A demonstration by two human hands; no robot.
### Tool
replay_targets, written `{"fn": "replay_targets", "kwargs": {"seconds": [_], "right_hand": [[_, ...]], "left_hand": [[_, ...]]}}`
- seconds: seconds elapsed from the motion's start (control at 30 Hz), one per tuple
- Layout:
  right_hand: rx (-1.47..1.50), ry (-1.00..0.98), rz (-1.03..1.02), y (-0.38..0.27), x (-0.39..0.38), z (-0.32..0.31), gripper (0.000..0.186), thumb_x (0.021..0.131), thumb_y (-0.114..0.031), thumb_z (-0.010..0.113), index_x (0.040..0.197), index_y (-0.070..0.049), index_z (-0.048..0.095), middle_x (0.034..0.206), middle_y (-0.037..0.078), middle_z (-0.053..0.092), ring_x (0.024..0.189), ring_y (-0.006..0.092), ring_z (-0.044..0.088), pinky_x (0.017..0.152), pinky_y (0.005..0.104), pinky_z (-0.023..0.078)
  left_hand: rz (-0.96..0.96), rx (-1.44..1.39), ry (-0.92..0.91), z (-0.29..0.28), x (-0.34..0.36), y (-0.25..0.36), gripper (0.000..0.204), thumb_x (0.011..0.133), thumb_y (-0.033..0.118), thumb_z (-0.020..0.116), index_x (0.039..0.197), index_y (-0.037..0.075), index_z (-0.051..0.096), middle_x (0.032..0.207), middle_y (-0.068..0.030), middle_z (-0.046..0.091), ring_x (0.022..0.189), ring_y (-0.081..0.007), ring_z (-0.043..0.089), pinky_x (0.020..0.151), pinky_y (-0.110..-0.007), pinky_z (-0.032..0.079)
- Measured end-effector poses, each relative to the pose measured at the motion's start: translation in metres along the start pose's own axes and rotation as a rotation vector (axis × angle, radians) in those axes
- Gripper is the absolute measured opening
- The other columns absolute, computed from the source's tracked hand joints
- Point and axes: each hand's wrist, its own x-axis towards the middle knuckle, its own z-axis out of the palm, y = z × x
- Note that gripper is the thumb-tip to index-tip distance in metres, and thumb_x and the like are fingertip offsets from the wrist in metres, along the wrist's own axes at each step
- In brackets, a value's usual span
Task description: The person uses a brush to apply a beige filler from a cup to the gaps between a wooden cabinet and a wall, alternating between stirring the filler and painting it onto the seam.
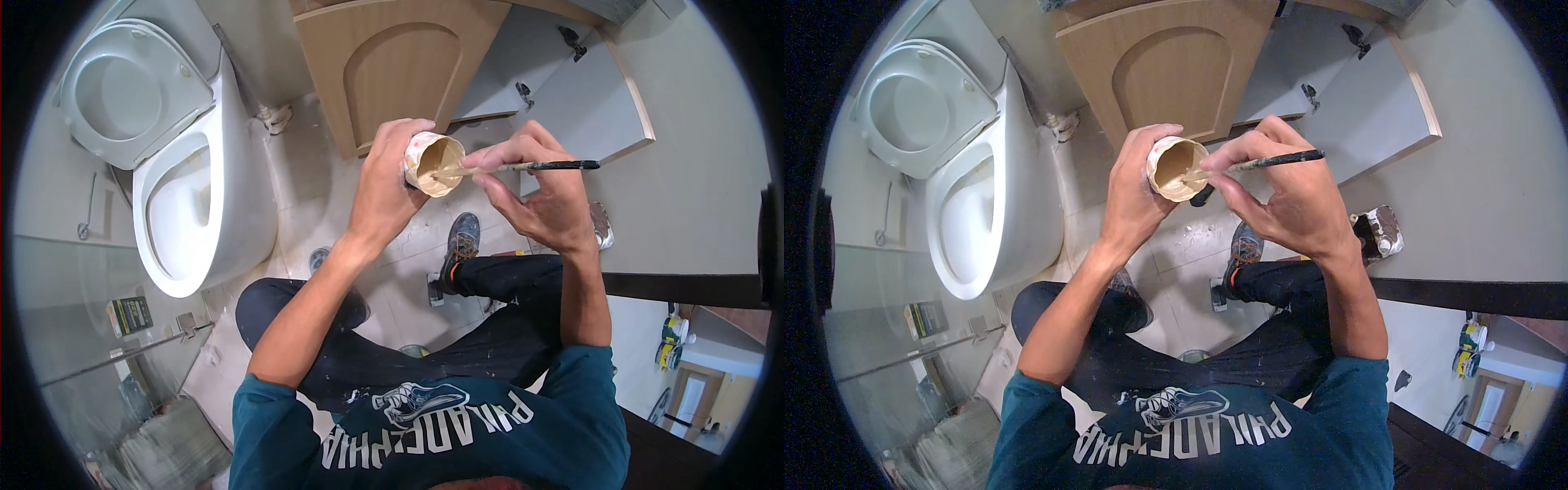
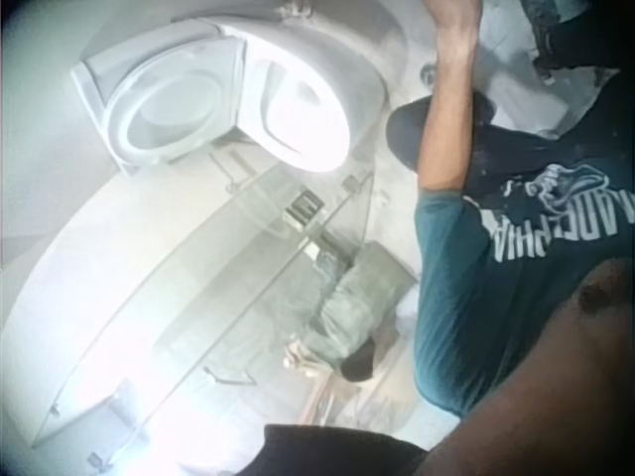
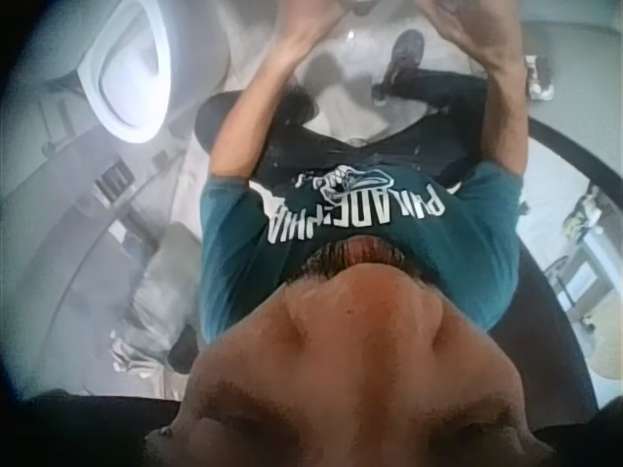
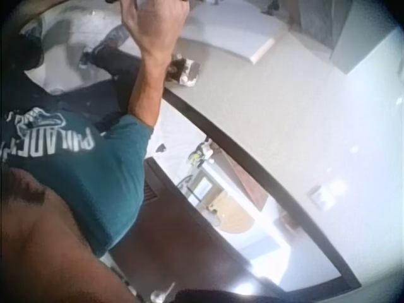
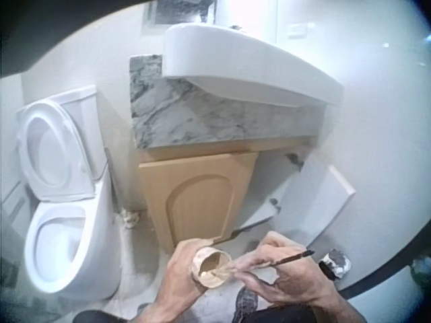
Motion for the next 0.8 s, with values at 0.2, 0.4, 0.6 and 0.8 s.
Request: {"fn": "replay_targets", "kwargs": {"seconds": [0.2,0.4,0.6,0.8], "right_hand": [[0.004,0.0,-0.022,-0.003,0.005,-0.004,0.024,0.08,0.005,0.08,0.1,-0.006,0.071,0.097,0.005,0.081,0.089,0.0226,0.066,0.078,0.0357,0.056],[0.044,0.042,0.019,-0.002,0.005,-0.001,0.021,0.081,0.005,0.077,0.098,-0.005,0.07,0.097,0.006,0.081,0.091,0.0221,0.067,0.079,0.0348,0.056],[0.004,-0.08,0.05,-0.001,0.01,0.005,0.019,0.083,0.004,0.075,0.099,-0.004,0.069,0.101,0.006,0.079,0.092,0.0213,0.068,0.08,0.0356,0.057],[0.141,-0.092,0.08,0.0,0.009,0.014,0.02,0.085,0.005,0.074,0.101,-0.003,0.066,0.102,0.008,0.079,0.095,0.0211,0.073,0.08,0.0349,0.059]], "left_hand": [[-0.009,0.01,0.009,-0.002,-0.001,0.0,0.068,0.074,-0.003,0.09,0.135,0.008,0.064,0.133,-0.0164,0.065,0.121,-0.0404,0.067,0.099,-0.046,0.057],[-0.053,0.051,-0.039,-0.003,-0.003,-0.004,0.065,0.074,-0.003,0.09,0.133,0.007,0.063,0.134,-0.0151,0.065,0.121,-0.0413,0.068,0.097,-0.046,0.058],[-0.045,0.09,-0.014,-0.006,-0.006,-0.005,0.066,0.072,-0.003,0.091,0.132,0.007,0.064,0.131,-0.0151,0.066,0.118,-0.0396,0.068,0.097,-0.045,0.058],[-0.065,0.111,-0.023,-0.015,-0.009,-0.005,0.065,0.074,-0.003,0.089,0.133,0.008,0.063,0.134,-0.014,0.065,0.118,-0.0413,0.069,0.095,-0.047,0.058]]}}
